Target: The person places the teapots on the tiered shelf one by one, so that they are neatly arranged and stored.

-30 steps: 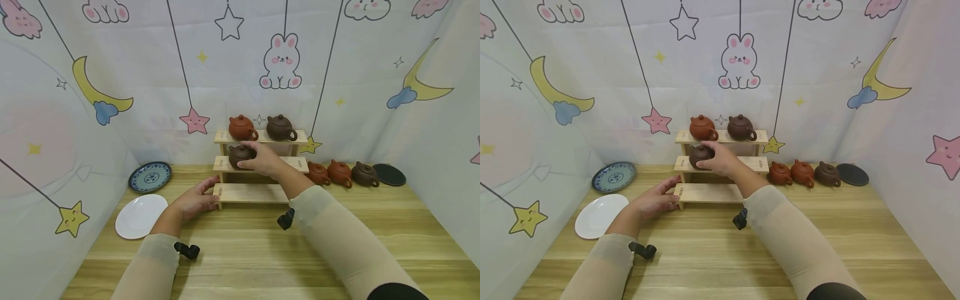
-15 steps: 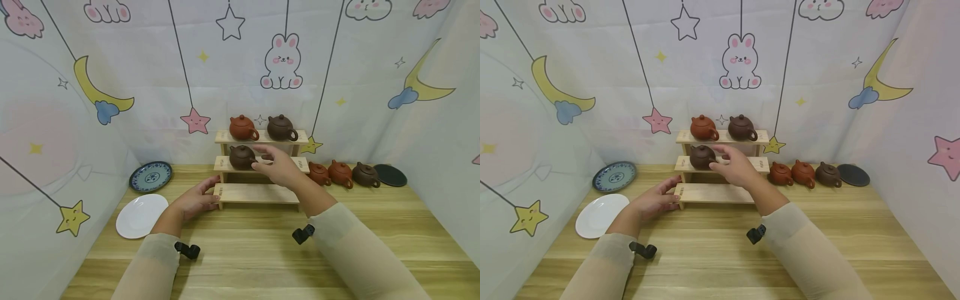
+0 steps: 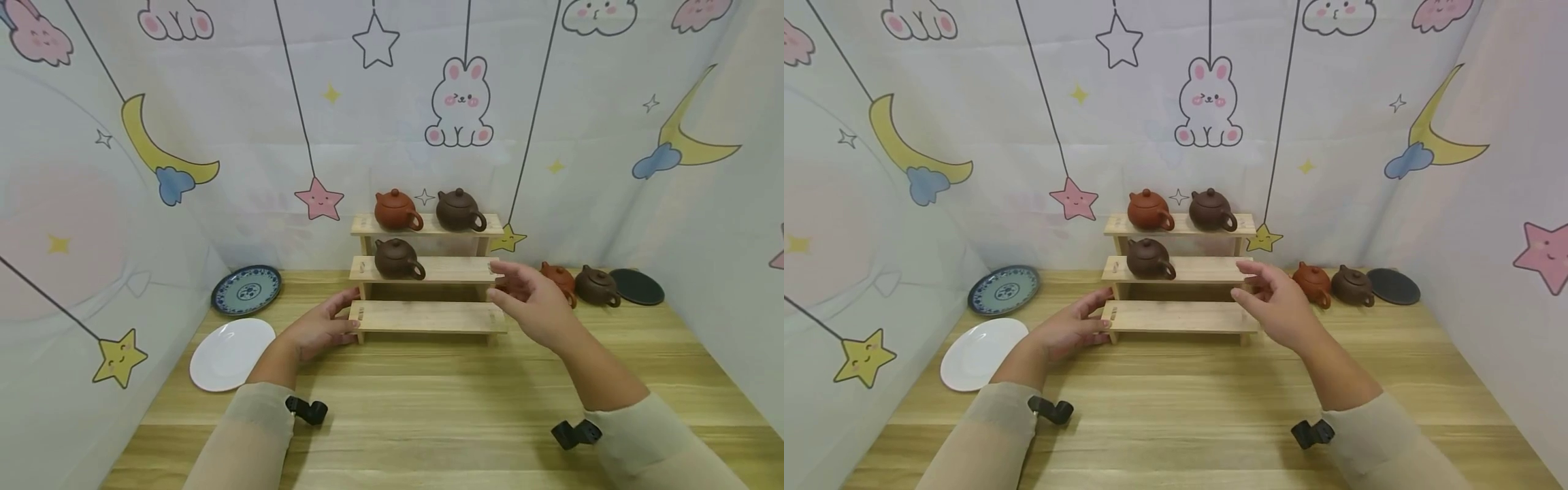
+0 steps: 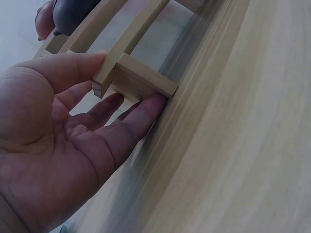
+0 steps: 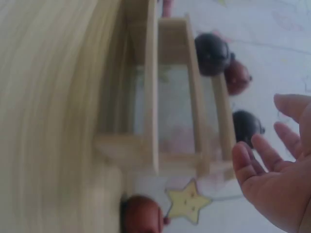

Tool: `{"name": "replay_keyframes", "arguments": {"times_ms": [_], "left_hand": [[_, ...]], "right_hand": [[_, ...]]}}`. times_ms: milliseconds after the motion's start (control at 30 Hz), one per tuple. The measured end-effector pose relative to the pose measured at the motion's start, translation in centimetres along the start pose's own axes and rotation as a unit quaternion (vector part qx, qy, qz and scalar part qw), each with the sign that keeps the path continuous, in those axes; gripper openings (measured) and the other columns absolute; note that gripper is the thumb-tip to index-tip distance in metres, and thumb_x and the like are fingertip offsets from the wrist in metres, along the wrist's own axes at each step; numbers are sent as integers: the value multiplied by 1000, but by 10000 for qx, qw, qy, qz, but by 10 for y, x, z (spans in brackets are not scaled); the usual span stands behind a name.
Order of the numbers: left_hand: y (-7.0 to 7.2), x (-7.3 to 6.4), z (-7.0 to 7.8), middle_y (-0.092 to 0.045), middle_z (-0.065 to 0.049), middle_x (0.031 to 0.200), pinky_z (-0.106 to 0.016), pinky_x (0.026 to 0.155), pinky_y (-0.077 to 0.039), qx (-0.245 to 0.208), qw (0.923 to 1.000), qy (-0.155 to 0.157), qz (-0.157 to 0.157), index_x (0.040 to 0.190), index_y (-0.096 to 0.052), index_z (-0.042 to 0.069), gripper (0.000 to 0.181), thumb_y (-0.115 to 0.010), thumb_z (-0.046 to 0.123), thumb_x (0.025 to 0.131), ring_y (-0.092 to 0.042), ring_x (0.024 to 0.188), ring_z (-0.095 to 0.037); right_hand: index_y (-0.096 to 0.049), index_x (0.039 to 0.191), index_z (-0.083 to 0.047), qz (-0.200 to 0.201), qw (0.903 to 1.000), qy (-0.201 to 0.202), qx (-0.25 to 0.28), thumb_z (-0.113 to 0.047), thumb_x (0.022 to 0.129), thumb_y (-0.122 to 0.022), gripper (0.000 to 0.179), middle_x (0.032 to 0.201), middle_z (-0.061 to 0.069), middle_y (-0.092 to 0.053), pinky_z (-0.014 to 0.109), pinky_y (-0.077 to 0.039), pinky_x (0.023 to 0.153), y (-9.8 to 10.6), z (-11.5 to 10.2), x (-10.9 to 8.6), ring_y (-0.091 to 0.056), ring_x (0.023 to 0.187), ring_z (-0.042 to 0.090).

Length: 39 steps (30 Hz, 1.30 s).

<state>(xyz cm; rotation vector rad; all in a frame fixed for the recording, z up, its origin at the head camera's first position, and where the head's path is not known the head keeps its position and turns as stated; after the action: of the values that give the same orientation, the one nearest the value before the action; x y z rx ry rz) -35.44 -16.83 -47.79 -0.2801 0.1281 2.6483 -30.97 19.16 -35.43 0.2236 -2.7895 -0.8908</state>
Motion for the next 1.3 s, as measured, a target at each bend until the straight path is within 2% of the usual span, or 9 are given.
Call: {"name": "replay_keyframes", "arguments": {"times_ms": [100,200,333,433,500,633,733,1000,1300], "left_hand": [[0,0,0,-20,-9,179,-47,112,-57,-3,10000,-1,10,173,-20,23,83,-63,4,105,-43,154,-40],[-1,0,0,-19,-10,179,-47,112,-58,-24,10000,-16,-17,173,-19,22,83,-62,3,105,-43,154,-40],[-1,0,0,-19,-11,179,-47,112,-58,-60,10000,-18,-22,173,-19,22,82,-62,2,106,-43,153,-40],[0,0,-1,-19,-9,179,-46,112,-58,-81,10000,-3,14,173,-20,23,83,-62,2,105,-43,154,-39],[0,0,-1,-19,-9,179,-46,112,-57,-85,10000,1,14,173,-20,24,83,-62,2,105,-42,154,-39],[0,0,0,-20,-9,178,-47,112,-57,-77,10000,-2,14,173,-20,24,83,-63,3,105,-42,155,-40],[1,0,0,-20,-10,178,-47,112,-57,-86,10000,-2,28,173,-21,24,83,-63,3,105,-43,154,-40],[1,0,1,-19,-8,179,-46,112,-57,-100,9999,-5,13,173,-20,24,83,-63,2,105,-41,155,-39],[-2,0,2,-20,-9,178,-46,111,-58,-55,10000,-30,-21,173,-20,23,83,-63,2,105,-43,154,-40]], "right_hand": [[-50,160,-19,251,9996,-97,-124,-49,105,-66,64,150,13,-61,16,-54,94,17,19,-12,-61,134,33],[-49,161,-19,417,9985,-312,-194,-50,106,-64,65,152,16,-58,7,-49,89,31,43,-21,-58,138,35],[-45,163,-17,515,9965,-562,-343,-50,107,-61,67,155,19,-55,35,-56,103,47,72,-31,-56,139,38],[-42,164,-11,564,9954,-610,-469,-48,109,-60,69,160,23,-49,60,-51,105,59,91,-35,-52,139,43],[-39,165,-7,592,9944,-659,-576,-47,109,-60,71,164,26,-42,60,-54,101,69,103,-37,-50,140,47],[-37,165,-4,730,9899,-808,-902,-47,108,-61,75,165,31,-38,46,-59,86,89,127,-36,-48,140,53],[-37,164,-1,897,9856,-968,-1054,-47,109,-60,76,162,35,-40,49,-59,85,105,142,-31,-45,140,57],[-31,166,0,1054,9757,-1521,-1176,-54,106,-59,86,165,37,-35,73,-47,103,132,177,-9,-38,144,61],[-28,167,1,1099,9687,-1852,-1235,-58,104,-60,92,166,38,-31,79,-31,117,156,197,10,-26,151,63]]}}
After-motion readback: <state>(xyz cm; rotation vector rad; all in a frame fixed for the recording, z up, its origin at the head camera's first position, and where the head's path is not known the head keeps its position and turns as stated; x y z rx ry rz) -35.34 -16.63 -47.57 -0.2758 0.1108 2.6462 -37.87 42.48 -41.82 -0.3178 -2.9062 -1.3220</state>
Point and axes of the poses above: each hand's wrist, its own x-axis towards the middle knuckle, its own y-axis out of the back of the hand, z = x × y, the point moved 9 cm from there along x, towards the middle knuckle
